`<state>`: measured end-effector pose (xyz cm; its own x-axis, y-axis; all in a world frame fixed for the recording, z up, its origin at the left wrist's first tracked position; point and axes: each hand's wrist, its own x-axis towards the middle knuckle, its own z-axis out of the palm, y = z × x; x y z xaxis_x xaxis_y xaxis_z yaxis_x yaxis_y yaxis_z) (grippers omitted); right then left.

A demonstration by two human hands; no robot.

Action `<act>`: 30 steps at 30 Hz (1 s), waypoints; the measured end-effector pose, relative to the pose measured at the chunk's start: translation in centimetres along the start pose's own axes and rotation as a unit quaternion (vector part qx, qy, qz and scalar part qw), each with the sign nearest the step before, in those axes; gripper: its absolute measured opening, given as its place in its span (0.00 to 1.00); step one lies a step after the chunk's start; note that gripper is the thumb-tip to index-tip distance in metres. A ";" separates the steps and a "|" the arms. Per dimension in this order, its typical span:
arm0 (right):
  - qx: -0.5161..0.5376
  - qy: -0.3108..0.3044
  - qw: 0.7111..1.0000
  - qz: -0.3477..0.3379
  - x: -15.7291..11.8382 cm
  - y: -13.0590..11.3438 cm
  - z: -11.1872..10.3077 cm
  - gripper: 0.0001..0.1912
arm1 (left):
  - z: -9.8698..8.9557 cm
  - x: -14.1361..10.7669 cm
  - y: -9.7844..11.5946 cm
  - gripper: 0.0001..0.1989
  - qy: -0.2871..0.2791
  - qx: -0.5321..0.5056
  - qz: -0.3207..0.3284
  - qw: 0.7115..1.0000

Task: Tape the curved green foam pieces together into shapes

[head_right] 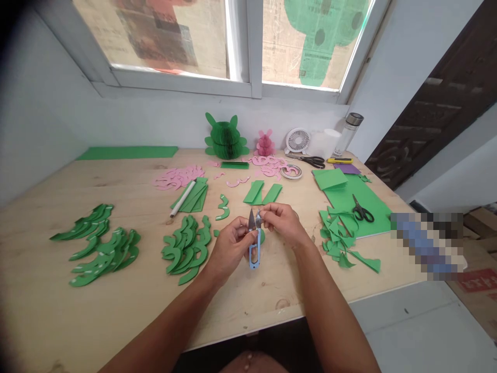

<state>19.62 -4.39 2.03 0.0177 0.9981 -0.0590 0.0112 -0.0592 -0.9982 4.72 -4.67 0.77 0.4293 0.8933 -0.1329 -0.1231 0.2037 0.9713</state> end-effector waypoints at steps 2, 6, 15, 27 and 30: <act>-0.010 0.004 1.000 -0.005 0.0 0.0 0.0 0.09 | 0.0 0.0 -0.1 0.08 -0.004 0.005 0.006 1.000; -0.028 0.006 1.000 -0.010 0.0 -0.2 0.1 0.07 | 0.0 -0.1 -0.4 0.07 -0.005 0.014 0.017 1.000; -0.048 0.020 0.998 -0.021 -0.2 -0.3 0.4 0.08 | -0.1 0.0 -0.8 0.07 0.002 0.045 0.042 0.998; -0.004 -0.004 1.000 -0.030 0.0 0.1 0.1 0.08 | -0.3 -0.1 -0.8 0.05 0.004 0.061 0.069 0.996; 0.024 -0.021 0.999 -0.027 0.0 0.2 0.0 0.08 | -0.3 -0.2 -0.6 0.06 0.003 0.040 0.059 0.997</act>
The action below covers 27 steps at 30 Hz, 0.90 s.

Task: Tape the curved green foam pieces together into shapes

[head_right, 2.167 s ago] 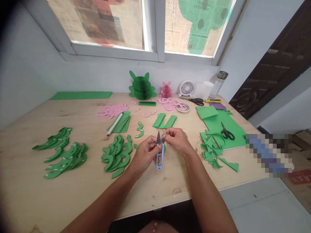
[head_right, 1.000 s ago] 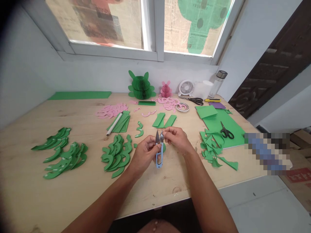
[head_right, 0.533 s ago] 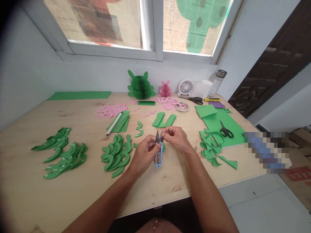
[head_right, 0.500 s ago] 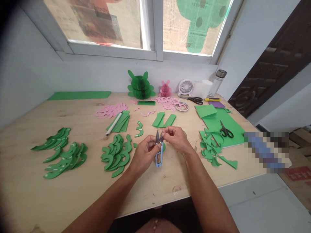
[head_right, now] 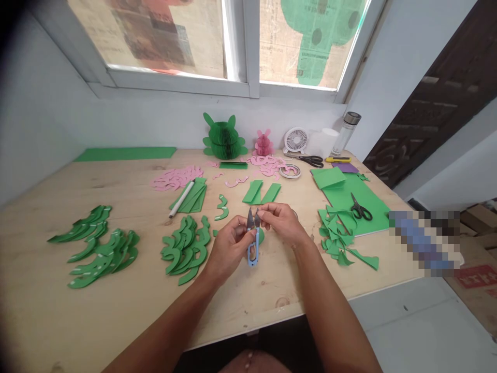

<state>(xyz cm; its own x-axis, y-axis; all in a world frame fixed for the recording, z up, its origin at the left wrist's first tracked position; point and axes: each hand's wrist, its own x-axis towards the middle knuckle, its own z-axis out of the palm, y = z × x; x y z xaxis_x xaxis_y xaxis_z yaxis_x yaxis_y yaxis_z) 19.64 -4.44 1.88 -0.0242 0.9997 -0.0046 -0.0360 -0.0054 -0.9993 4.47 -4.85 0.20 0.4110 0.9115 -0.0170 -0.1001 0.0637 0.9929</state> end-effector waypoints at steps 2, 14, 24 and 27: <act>0.004 0.002 1.000 -0.006 0.0 0.1 -0.1 0.07 | 0.1 0.0 0.1 0.07 0.000 -0.014 -0.008 1.000; -0.045 0.040 0.998 -0.018 0.2 0.4 0.2 0.07 | 0.1 0.0 -0.3 0.05 0.002 0.036 0.022 0.999; -0.057 0.057 0.996 -0.024 0.2 0.1 0.6 0.11 | -0.2 -0.1 -0.5 0.05 0.001 0.084 0.040 0.996; -0.039 0.035 0.998 -0.024 0.1 0.1 0.4 0.11 | -0.1 -0.1 -0.3 0.05 0.002 0.068 0.032 0.997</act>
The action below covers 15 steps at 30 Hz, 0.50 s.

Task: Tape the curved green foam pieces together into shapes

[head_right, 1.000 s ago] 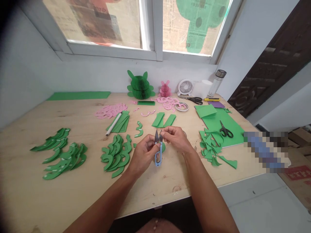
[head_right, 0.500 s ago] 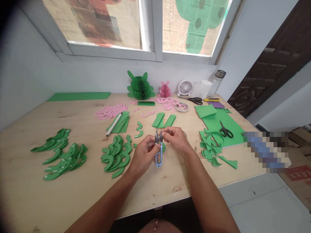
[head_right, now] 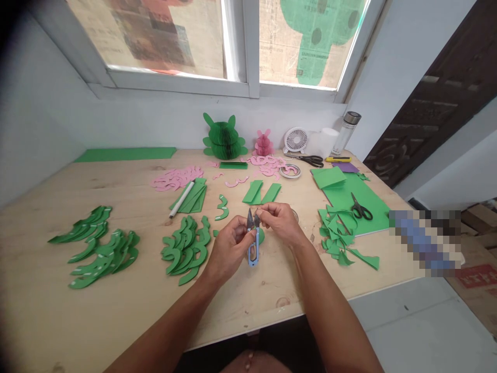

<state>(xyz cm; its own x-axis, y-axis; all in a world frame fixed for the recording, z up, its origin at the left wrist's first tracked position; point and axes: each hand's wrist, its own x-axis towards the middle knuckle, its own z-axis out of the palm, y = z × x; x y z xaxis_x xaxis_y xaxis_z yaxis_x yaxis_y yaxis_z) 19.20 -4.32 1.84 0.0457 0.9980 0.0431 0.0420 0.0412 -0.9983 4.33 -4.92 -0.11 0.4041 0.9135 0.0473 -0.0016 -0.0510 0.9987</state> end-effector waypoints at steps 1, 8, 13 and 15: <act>0.011 -0.013 1.000 0.000 0.0 0.0 -0.1 0.12 | 0.0 0.0 0.1 0.05 -0.001 -0.013 -0.005 1.000; 0.045 -0.026 0.999 0.012 0.0 0.4 -0.5 0.10 | 0.3 0.0 0.6 0.07 -0.004 -0.084 -0.038 0.996; -0.001 0.001 1.000 -0.003 0.1 0.3 -0.3 0.10 | 0.2 0.0 0.3 0.07 -0.004 -0.064 -0.034 0.997; -0.016 0.009 1.000 -0.003 0.1 0.2 -0.2 0.11 | 0.2 0.0 0.0 0.07 -0.002 -0.048 -0.027 0.998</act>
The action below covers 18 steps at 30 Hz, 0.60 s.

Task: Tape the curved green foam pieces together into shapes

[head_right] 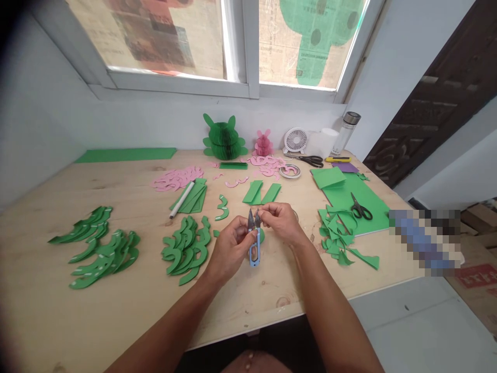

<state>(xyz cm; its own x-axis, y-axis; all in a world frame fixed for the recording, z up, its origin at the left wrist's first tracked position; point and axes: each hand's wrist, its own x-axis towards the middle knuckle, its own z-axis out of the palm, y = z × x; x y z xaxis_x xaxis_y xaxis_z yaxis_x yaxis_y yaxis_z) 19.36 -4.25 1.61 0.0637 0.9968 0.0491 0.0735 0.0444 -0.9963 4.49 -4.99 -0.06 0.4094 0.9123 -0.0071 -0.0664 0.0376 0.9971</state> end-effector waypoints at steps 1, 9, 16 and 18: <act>-0.006 0.005 1.000 0.001 0.0 0.0 0.1 0.12 | 0.0 0.0 -0.1 0.07 0.001 0.005 0.002 1.000; 0.032 -0.021 0.999 0.001 -0.2 -0.5 0.0 0.14 | -0.1 -0.1 0.2 0.06 -0.002 0.020 0.017 1.000; 0.071 -0.044 0.996 0.030 -0.2 -0.3 -0.1 0.12 | 0.0 -0.1 0.3 0.06 -0.007 0.004 0.013 1.000; 0.060 -0.036 0.997 0.036 -0.2 -0.1 0.0 0.11 | 0.0 -0.1 0.2 0.06 -0.013 0.002 0.012 1.000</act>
<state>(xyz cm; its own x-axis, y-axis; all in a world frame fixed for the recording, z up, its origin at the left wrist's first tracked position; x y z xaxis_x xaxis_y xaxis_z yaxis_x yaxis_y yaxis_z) 19.39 -4.45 1.75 -0.0067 0.9997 -0.0236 -0.0486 -0.0239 -0.9985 4.49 -5.05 0.11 0.4308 0.9023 0.0184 -0.0719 0.0139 0.9973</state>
